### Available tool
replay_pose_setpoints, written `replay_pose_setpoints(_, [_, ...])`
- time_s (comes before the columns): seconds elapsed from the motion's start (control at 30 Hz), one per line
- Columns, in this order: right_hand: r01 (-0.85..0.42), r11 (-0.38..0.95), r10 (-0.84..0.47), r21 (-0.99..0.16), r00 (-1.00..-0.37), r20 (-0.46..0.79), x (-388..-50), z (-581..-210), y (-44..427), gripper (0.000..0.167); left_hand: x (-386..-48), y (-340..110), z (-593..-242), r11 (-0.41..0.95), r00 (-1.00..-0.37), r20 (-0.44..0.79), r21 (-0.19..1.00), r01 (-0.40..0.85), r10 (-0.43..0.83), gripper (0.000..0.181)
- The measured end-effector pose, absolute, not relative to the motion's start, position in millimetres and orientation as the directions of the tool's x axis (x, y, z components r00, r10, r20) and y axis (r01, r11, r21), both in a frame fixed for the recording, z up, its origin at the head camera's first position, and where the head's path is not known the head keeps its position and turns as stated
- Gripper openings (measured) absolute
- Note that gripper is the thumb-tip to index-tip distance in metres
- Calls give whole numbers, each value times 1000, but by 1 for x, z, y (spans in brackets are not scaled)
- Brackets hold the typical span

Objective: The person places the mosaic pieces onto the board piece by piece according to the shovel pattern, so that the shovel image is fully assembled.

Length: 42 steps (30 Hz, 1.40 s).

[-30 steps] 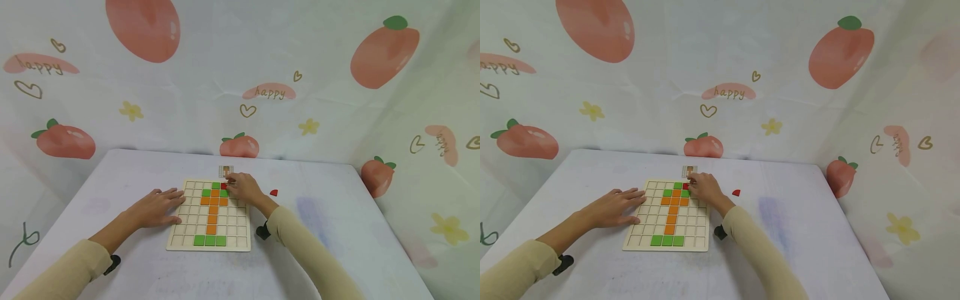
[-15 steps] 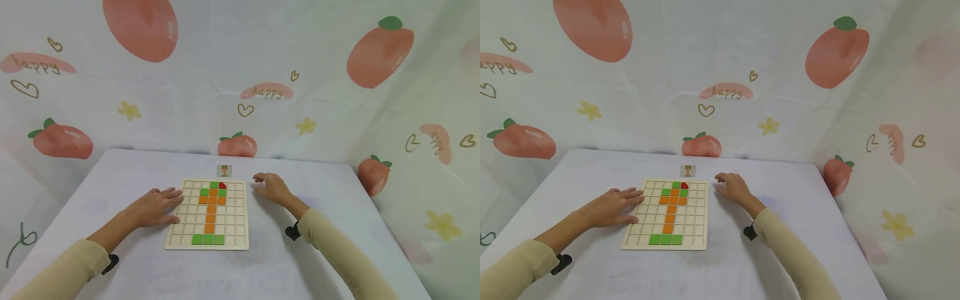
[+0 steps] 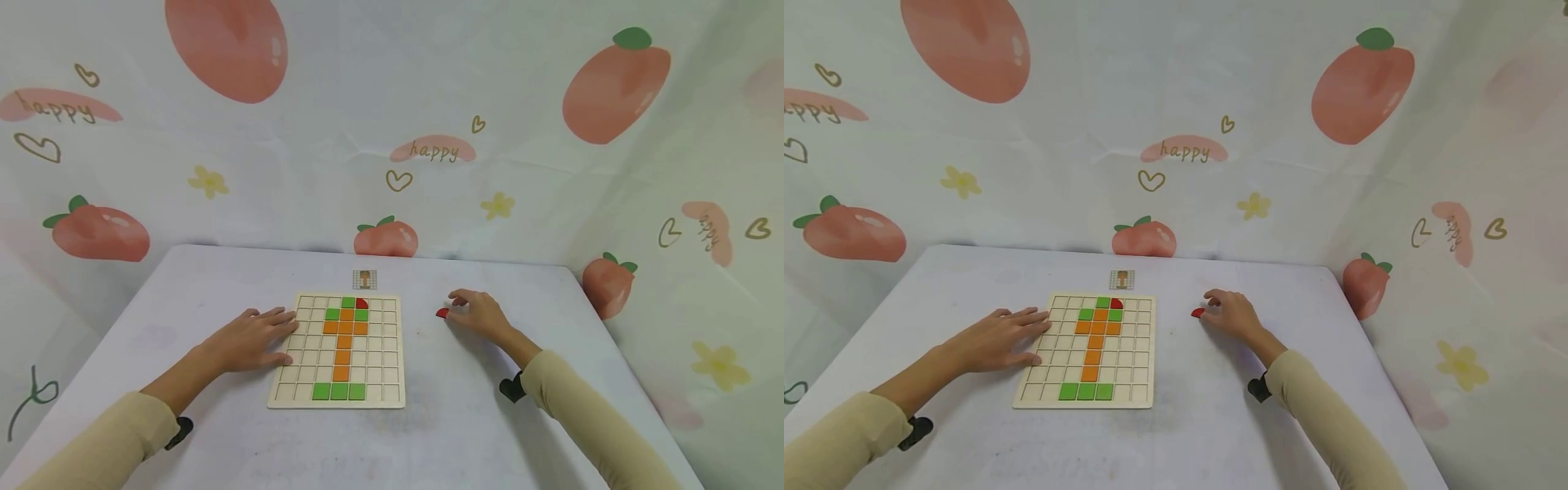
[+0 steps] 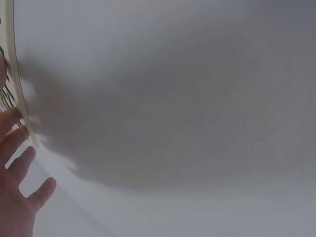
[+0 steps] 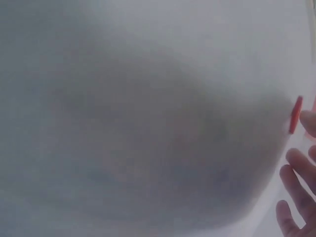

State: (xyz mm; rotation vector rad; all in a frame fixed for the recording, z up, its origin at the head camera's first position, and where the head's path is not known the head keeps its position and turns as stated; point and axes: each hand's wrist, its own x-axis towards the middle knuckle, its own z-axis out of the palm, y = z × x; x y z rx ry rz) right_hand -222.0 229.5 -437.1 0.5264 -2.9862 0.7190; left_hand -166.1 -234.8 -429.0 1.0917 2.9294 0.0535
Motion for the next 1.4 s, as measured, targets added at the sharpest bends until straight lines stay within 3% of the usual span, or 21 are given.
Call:
replay_pose_setpoints(0.63, [-414,769,-360,-487,-910,206,-223,-454,226,34,-168,-235,-429,757,-758,-2,41,652,652,66])
replay_pose_setpoints(1.4, [-416,787,-382,-454,-908,170,-231,-446,192,35,-165,-234,-427,761,-762,-8,54,646,647,67])
